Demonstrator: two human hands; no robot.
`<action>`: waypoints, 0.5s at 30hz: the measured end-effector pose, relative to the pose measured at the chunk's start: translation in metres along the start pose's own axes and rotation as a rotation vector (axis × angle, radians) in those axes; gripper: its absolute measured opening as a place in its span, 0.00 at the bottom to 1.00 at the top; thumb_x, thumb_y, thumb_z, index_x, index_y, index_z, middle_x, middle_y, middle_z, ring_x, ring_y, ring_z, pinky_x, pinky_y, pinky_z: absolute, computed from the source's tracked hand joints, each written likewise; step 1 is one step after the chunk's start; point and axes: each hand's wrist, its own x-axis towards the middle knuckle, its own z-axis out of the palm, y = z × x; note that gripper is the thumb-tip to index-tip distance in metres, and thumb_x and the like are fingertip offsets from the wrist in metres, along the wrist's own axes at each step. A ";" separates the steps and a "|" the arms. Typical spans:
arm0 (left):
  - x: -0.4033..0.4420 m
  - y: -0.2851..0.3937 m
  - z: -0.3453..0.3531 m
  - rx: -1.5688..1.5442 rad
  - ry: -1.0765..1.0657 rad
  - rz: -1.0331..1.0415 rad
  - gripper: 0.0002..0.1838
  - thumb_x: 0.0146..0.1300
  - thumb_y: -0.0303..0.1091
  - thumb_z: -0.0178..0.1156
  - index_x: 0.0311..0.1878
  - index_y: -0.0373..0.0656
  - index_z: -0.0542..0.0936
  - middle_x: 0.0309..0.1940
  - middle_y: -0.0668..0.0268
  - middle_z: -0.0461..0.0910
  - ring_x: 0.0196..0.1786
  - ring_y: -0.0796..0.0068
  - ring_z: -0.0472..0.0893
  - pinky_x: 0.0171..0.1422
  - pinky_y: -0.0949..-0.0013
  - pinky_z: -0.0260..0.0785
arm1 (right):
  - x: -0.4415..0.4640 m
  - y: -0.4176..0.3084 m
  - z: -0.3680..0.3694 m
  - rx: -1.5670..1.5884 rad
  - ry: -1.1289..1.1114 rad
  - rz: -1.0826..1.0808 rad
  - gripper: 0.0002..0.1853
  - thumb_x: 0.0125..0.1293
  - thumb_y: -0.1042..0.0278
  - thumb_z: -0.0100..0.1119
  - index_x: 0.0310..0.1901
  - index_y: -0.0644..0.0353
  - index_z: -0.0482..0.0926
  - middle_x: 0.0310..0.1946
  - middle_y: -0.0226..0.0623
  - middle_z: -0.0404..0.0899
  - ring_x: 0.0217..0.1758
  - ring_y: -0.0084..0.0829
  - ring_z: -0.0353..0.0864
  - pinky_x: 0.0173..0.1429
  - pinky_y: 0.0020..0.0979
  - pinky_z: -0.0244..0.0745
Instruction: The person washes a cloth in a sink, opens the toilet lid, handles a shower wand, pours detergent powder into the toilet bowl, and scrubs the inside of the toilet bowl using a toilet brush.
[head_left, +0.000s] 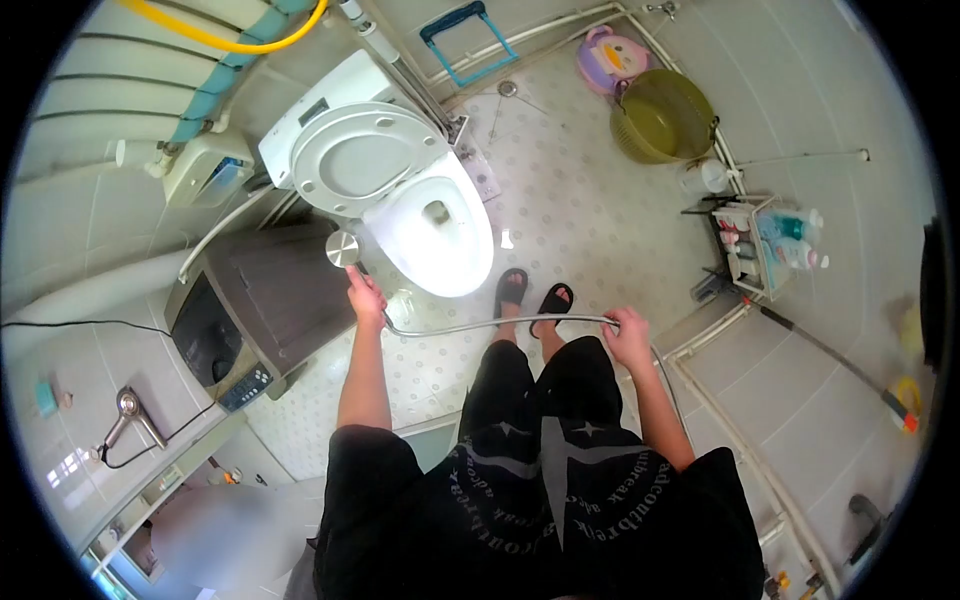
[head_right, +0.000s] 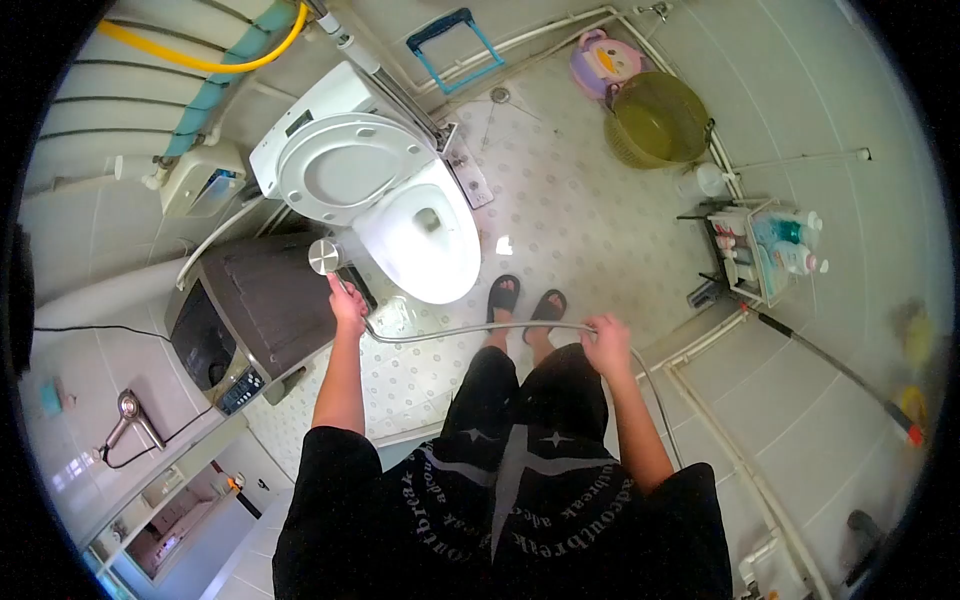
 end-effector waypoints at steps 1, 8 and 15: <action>-0.001 -0.006 0.004 0.019 -0.011 -0.019 0.33 0.72 0.72 0.42 0.25 0.51 0.63 0.12 0.76 0.57 0.11 0.81 0.56 0.14 0.72 0.46 | -0.003 0.001 0.000 -0.031 0.029 0.002 0.10 0.56 0.66 0.68 0.41 0.55 0.85 0.38 0.40 0.83 0.46 0.46 0.82 0.52 0.44 0.73; -0.013 -0.043 0.039 0.098 -0.137 -0.091 0.32 0.72 0.72 0.43 0.25 0.53 0.62 0.13 0.78 0.56 0.12 0.83 0.55 0.14 0.74 0.43 | -0.024 0.021 0.001 -0.147 0.115 0.099 0.09 0.56 0.67 0.70 0.39 0.53 0.84 0.40 0.36 0.82 0.49 0.42 0.80 0.55 0.43 0.68; -0.025 -0.043 0.091 0.255 -0.279 -0.016 0.31 0.75 0.67 0.42 0.24 0.52 0.63 0.12 0.78 0.57 0.12 0.84 0.56 0.15 0.74 0.43 | -0.049 0.038 0.013 -0.203 0.115 0.164 0.09 0.56 0.68 0.69 0.40 0.52 0.84 0.39 0.35 0.82 0.49 0.41 0.81 0.56 0.44 0.68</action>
